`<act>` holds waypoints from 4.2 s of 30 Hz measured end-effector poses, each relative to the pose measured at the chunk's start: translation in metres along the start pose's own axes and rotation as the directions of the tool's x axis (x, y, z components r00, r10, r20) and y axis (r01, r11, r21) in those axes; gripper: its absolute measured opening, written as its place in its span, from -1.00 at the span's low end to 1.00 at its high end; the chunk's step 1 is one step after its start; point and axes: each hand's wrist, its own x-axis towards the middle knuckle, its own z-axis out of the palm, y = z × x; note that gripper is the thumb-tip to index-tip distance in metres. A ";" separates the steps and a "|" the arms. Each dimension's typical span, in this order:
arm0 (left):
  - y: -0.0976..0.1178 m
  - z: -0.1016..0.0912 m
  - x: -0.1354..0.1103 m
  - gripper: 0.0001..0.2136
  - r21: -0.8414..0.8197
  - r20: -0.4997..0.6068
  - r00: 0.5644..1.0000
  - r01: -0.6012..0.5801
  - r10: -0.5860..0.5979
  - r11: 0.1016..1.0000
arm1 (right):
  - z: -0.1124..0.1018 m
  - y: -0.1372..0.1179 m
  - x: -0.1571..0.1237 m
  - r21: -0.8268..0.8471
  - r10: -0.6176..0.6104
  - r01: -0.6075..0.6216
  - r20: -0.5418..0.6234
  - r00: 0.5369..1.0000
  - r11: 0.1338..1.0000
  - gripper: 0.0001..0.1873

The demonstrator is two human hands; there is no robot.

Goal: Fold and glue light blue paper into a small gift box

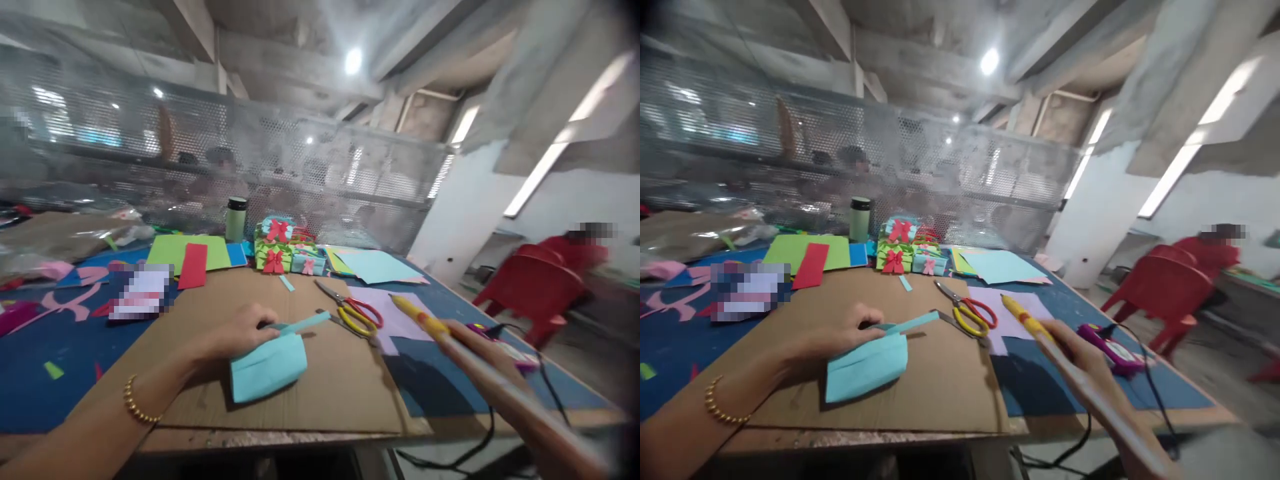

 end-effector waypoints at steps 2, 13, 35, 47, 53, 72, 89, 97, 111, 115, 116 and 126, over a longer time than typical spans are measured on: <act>0.002 -0.003 -0.001 -0.71 0.001 -0.083 0.996 -0.012 0.012 1.000 | 0.000 0.008 -0.003 -0.107 -0.061 0.067 0.061 0.996 0.992 -0.46; 0.007 -0.024 -0.005 -0.74 -0.126 -0.367 0.927 -0.125 0.071 0.984 | 0.016 0.016 0.024 -0.469 -0.286 0.230 -0.051 0.957 0.853 -0.29; 0.006 -0.019 -0.008 -0.70 -0.278 -0.156 0.971 -0.218 0.180 0.935 | 0.125 -0.153 0.077 0.816 -0.502 -0.079 0.426 0.753 0.573 -0.85; 0.001 -0.019 -0.007 -0.75 -0.313 -0.097 0.985 -0.169 0.146 0.934 | 0.137 -0.153 0.073 0.588 -0.471 0.159 0.426 0.773 0.793 -0.73; 0.002 -0.020 -0.007 -0.74 -0.264 -0.123 0.980 -0.186 0.158 0.946 | 0.139 -0.150 0.071 0.519 -0.439 0.160 0.475 0.763 0.840 -0.73; 0.004 -0.018 -0.009 -0.77 -0.242 -0.100 0.984 -0.167 0.146 0.956 | 0.148 -0.150 0.069 0.469 -0.350 0.090 0.506 0.788 0.879 -0.72; 0.009 -0.021 -0.011 -0.78 -0.287 -0.048 0.993 -0.119 0.110 0.950 | 0.151 -0.151 0.067 0.448 -0.333 0.094 0.490 0.805 0.889 -0.74; 0.005 -0.020 -0.010 -0.68 -0.306 -0.048 0.993 -0.115 0.105 0.945 | 0.152 -0.154 0.065 0.440 -0.335 0.115 0.464 0.820 0.891 -0.76; 0.000 -0.016 -0.007 -0.71 -0.327 -0.058 0.991 -0.131 0.118 0.936 | 0.149 -0.158 0.062 0.406 -0.339 0.136 0.484 0.807 0.904 -0.72; 0.001 -0.018 -0.007 -0.71 -0.331 -0.060 0.994 -0.109 0.094 0.937 | 0.147 -0.154 0.065 0.472 -0.345 0.093 0.481 0.806 0.877 -0.69; 0.002 -0.018 -0.008 -0.71 -0.331 -0.058 0.994 -0.103 0.089 0.938 | 0.146 -0.153 0.066 0.491 -0.342 0.084 0.463 0.818 0.867 -0.68; 0.006 -0.017 -0.009 -0.68 -0.339 -0.057 0.994 -0.105 0.092 0.935 | 0.143 -0.162 0.060 0.414 -0.293 0.042 0.565 0.772 0.909 -0.82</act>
